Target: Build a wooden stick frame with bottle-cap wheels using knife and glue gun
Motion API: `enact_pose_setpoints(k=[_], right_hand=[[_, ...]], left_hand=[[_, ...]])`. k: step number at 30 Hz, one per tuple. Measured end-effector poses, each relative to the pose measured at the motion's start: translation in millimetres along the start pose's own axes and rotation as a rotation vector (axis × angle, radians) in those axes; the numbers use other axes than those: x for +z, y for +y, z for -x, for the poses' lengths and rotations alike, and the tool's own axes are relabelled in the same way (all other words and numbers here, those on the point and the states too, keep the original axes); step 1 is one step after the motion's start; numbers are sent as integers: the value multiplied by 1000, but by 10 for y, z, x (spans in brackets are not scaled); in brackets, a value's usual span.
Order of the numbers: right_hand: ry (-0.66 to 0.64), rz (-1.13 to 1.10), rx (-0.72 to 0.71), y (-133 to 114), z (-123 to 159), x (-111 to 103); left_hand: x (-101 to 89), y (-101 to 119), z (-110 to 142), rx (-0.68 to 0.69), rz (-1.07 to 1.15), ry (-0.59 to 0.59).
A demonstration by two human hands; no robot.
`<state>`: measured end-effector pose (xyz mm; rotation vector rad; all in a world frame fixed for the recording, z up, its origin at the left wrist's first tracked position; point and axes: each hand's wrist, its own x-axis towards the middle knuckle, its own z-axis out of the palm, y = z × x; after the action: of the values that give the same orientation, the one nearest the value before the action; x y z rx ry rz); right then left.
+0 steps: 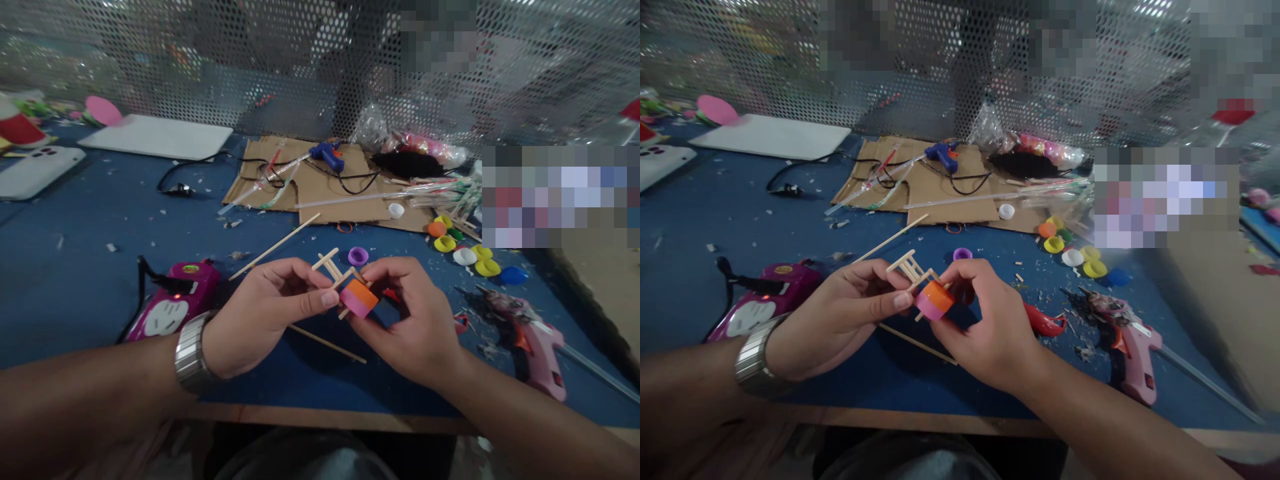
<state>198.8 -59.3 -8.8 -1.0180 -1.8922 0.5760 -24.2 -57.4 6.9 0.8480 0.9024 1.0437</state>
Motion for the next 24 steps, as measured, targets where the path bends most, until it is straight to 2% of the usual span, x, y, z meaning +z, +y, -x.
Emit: enact_pose_setpoints(k=[24], right_hand=[[3,-3,-8,-23,-16,-7]], left_hand=[[-18,-25,25,-53,17,-13]])
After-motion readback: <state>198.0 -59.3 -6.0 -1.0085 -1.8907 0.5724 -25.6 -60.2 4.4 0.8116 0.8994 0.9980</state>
